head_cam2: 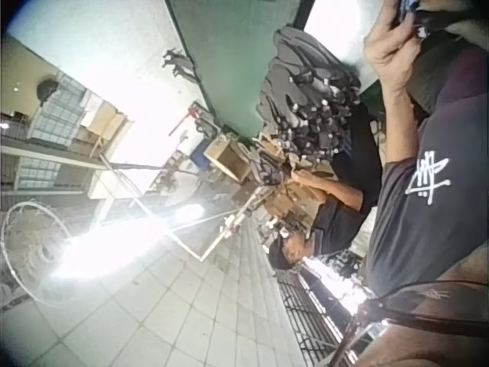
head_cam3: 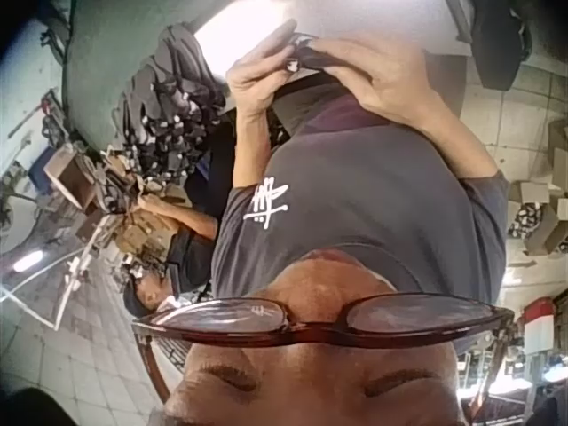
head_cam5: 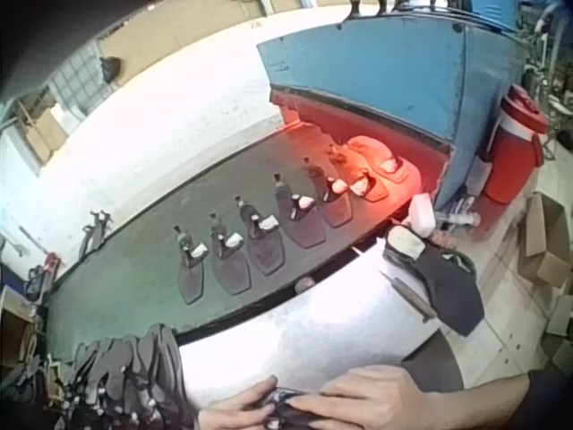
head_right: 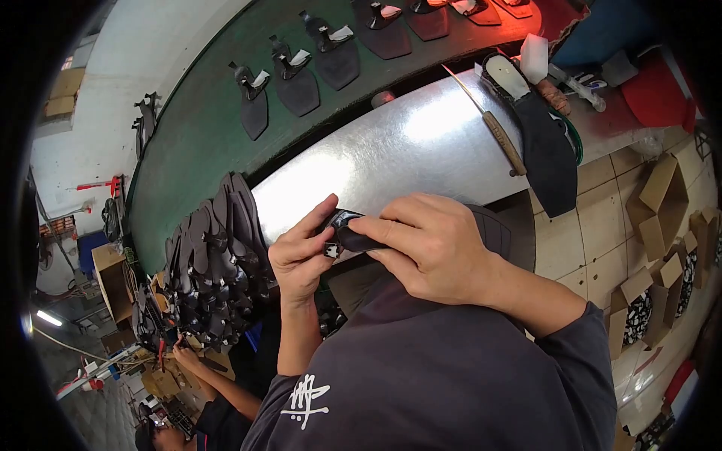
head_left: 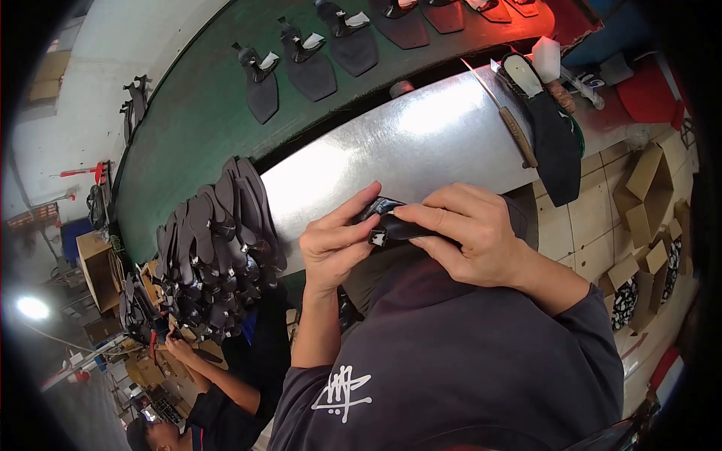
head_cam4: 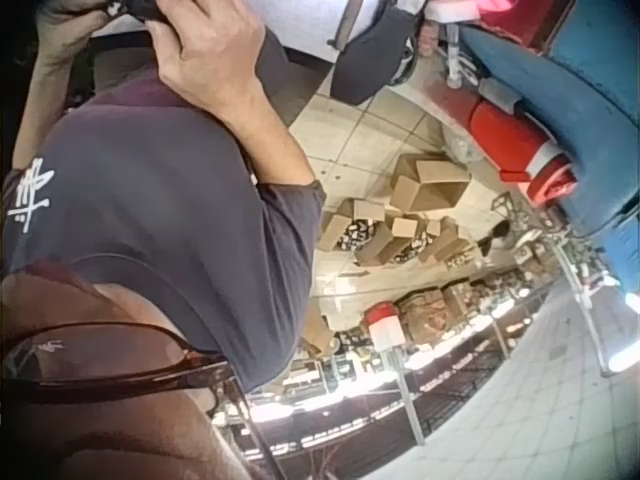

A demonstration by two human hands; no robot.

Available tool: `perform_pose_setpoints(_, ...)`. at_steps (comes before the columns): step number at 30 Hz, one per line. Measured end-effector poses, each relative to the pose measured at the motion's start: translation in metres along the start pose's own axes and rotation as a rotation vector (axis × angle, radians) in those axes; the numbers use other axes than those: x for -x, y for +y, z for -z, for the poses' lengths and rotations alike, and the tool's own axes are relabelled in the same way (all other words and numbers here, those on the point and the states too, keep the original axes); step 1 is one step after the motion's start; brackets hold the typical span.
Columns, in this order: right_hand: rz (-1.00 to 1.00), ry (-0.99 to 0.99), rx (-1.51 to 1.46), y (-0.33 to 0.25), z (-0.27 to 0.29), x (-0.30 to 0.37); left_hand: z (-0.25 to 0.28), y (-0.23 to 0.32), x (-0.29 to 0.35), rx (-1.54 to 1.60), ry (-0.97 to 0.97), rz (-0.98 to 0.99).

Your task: The person is assembling and finishing components of a shoe at a manufacturing station.

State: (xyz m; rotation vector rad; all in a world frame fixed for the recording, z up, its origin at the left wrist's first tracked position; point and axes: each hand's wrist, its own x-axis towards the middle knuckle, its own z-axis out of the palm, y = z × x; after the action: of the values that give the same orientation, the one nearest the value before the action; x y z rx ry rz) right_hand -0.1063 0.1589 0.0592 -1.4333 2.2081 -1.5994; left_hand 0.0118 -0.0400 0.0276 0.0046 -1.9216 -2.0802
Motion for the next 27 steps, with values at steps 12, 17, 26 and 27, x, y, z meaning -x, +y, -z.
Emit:
perform_pose_setpoints(12, -0.131, -0.123, -0.001, 0.0, 0.0, 0.001, -0.007, 0.0, 0.006, -0.072, -0.017, 0.044)
perform_pose_setpoints(17, -0.301, -0.104, -0.183, 0.02, -0.015, 0.009, -0.021, -0.001, 0.004, 0.134, 0.161, 0.416)
perform_pose_setpoints(26, -0.337, -0.152, -0.21, 0.022, -0.018, 0.008, -0.028, 0.0, 0.004, 0.141, 0.232, 0.51)
perform_pose_setpoints(27, -0.313, -0.151, -0.163, 0.021, -0.018, 0.007, -0.031, 0.001, 0.002, 0.129, 0.261, 0.506)
